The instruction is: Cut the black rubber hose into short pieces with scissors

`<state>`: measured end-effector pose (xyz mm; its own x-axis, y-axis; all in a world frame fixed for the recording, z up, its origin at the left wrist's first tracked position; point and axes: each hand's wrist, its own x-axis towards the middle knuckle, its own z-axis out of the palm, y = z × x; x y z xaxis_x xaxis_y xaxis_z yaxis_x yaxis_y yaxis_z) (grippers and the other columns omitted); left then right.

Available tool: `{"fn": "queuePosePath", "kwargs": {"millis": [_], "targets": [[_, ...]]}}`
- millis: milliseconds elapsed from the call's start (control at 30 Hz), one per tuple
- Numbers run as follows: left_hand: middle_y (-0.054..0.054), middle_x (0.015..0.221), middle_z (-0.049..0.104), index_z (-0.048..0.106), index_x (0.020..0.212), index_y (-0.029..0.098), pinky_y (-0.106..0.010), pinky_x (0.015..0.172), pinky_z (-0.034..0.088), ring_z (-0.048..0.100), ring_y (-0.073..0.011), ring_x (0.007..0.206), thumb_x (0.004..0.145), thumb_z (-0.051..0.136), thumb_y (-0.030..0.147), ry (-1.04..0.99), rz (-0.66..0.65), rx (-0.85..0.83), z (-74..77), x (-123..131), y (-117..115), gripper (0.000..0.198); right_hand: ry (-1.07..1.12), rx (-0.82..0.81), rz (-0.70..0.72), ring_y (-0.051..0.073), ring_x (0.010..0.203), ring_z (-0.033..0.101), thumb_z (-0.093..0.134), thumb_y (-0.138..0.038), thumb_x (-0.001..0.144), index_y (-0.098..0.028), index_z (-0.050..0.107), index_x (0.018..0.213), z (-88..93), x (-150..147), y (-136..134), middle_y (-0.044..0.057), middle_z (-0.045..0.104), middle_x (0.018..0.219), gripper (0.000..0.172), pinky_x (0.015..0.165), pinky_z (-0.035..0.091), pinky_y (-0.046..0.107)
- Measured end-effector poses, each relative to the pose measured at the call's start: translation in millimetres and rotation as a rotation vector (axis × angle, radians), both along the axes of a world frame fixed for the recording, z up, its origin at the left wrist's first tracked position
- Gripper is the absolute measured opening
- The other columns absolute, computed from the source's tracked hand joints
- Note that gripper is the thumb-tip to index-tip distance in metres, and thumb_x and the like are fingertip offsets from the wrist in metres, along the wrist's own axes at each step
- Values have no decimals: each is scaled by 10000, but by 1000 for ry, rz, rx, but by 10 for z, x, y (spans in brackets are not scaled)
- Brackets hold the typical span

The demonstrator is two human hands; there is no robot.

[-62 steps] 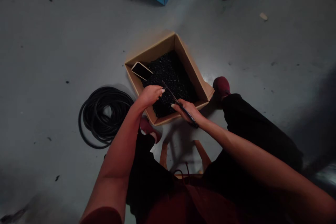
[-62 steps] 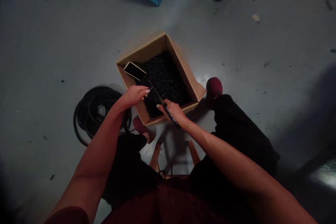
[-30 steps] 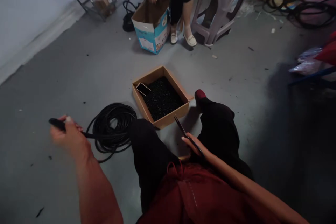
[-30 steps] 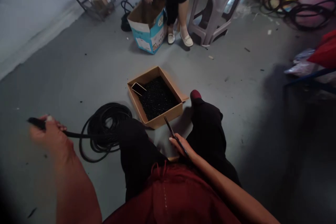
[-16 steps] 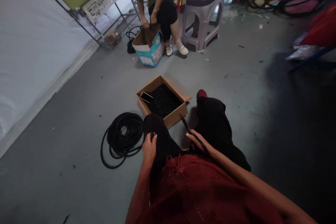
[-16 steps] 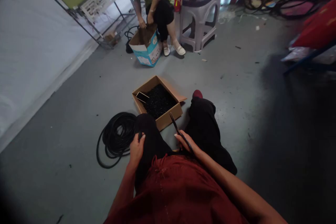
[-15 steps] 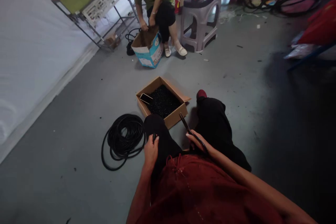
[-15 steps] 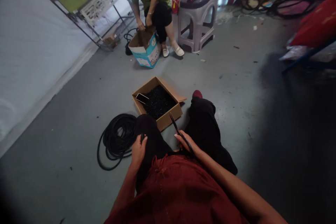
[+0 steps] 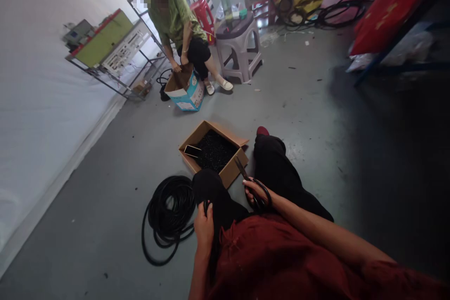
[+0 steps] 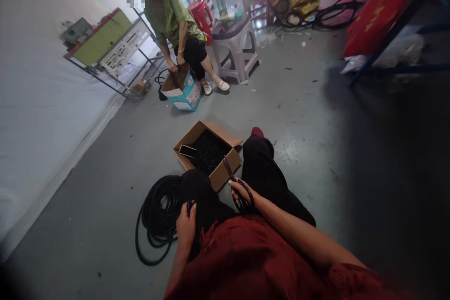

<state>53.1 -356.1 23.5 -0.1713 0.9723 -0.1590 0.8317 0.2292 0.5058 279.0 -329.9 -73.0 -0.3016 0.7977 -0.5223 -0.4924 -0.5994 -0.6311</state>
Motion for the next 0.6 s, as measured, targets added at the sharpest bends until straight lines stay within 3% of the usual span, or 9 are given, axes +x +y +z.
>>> {"fn": "queuePosePath", "kwargs": {"millis": [167,600], "targets": [[-122,1105,678,590,1069,180,-329,869,493,640,-236,1038,853,432,413,-76,-3,13,-9,40,-56,355,37,-9,-14,64,373,423,632,-498,732,-229,402,848,37,-34,9,-92,505,558,372,347,368,187],[-125,1103,669,562,1086,167,-387,913,462,627,-253,1034,839,443,423,-164,18,-83,-111,111,141,375,155,21,-39,60,413,410,650,-523,723,-232,431,925,130,38,-84,-78,508,619,417,389,340,189]]}}
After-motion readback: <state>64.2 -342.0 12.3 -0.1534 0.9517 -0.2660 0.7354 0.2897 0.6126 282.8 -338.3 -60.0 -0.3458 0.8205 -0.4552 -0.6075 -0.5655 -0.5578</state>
